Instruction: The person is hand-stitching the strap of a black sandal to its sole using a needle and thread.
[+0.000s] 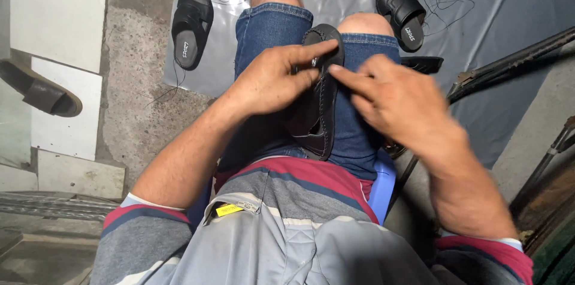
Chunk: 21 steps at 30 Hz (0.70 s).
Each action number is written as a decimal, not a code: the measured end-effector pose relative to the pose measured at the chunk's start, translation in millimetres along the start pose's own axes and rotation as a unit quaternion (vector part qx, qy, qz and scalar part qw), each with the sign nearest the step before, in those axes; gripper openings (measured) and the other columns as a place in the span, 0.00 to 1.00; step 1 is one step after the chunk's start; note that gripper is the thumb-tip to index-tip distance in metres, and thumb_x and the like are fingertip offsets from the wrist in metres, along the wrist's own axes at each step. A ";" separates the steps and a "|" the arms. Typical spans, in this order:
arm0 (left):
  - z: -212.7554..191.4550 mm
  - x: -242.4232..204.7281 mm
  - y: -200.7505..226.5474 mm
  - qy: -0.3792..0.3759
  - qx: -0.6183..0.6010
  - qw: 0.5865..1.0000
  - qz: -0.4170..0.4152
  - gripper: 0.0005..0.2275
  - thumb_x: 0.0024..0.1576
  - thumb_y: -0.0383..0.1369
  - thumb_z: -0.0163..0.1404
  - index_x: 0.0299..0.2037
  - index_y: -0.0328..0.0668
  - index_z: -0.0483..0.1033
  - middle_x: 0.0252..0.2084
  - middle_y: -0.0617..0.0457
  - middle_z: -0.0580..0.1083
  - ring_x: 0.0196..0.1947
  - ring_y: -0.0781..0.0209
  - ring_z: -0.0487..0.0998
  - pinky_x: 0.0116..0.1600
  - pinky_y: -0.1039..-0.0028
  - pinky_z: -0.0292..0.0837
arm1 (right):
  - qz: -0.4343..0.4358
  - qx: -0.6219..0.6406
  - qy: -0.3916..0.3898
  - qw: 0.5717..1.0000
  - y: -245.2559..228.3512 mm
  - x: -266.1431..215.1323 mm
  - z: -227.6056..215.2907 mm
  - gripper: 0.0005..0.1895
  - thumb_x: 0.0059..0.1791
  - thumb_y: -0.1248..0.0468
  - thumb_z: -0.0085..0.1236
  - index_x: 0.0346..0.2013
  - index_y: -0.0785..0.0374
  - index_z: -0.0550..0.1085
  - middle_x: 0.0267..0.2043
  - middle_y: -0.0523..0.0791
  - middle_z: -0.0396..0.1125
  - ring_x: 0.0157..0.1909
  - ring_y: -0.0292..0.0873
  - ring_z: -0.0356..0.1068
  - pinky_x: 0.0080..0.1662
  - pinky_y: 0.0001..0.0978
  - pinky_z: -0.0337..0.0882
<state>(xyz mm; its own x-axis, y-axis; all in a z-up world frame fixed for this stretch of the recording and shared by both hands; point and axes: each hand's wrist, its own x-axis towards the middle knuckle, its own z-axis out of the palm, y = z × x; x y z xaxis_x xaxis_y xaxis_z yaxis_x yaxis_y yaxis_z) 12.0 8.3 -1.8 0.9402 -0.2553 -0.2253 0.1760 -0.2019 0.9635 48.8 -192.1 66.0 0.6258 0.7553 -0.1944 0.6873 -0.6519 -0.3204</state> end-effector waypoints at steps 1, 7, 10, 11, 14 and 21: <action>0.2 1.4 -3.2 -0.001 0.001 1.000 0.000 0.19 0.50 0.25 0.46 0.53 0.48 0.68 0.39 0.42 0.75 0.39 0.47 0.77 0.41 0.63 0.73 | 0.001 0.001 0.001 1.000 12.1 -8.2 -3.0 0.19 0.42 0.63 0.51 0.48 0.47 0.72 0.32 0.45 0.64 0.32 0.52 0.69 0.34 0.45 0.70; -2.1 -6.8 -19.1 -0.030 0.000 0.999 0.011 0.17 0.57 0.30 0.42 0.56 0.59 0.64 0.34 0.60 0.69 0.38 0.71 0.72 0.49 0.83 0.60 | 0.062 0.022 -0.036 0.997 24.5 -11.4 5.0 0.18 0.47 0.55 0.47 0.53 0.43 0.70 0.36 0.40 0.65 0.36 0.44 0.66 0.30 0.44 0.68; 1.9 -15.5 -26.8 0.029 0.013 0.996 0.083 0.14 0.58 0.30 0.43 0.54 0.52 0.67 0.37 0.58 0.67 0.40 0.67 0.69 0.50 0.80 0.62 | 0.100 0.179 0.037 0.978 21.6 2.7 28.8 0.20 0.42 0.54 0.58 0.47 0.56 0.73 0.44 0.46 0.69 0.44 0.41 0.68 0.48 0.30 0.63; 4.2 -17.2 -30.1 0.054 0.027 0.994 0.095 0.18 0.55 0.30 0.47 0.57 0.51 0.64 0.41 0.52 0.70 0.43 0.58 0.71 0.50 0.71 0.65 | 0.109 0.254 0.074 0.958 23.5 4.9 38.6 0.12 0.42 0.58 0.59 0.39 0.54 0.75 0.35 0.43 0.68 0.37 0.39 0.67 0.41 0.27 0.64; 8.8 -24.3 -34.5 0.075 0.043 0.994 0.066 0.22 0.53 0.30 0.51 0.59 0.51 0.62 0.40 0.50 0.74 0.42 0.51 0.75 0.46 0.64 0.70 | 0.139 0.359 0.111 0.916 17.0 6.9 53.2 0.04 0.43 0.61 0.61 0.32 0.50 0.77 0.26 0.38 0.66 0.29 0.34 0.64 0.34 0.22 0.64; 7.3 -36.8 -33.5 0.103 0.097 0.989 0.040 0.25 0.49 0.32 0.56 0.58 0.51 0.62 0.48 0.49 0.72 0.46 0.48 0.74 0.46 0.60 0.71 | 0.016 0.435 0.114 0.893 17.6 17.8 53.0 0.04 0.45 0.64 0.57 0.29 0.61 0.75 0.32 0.46 0.66 0.35 0.43 0.66 0.41 0.30 0.64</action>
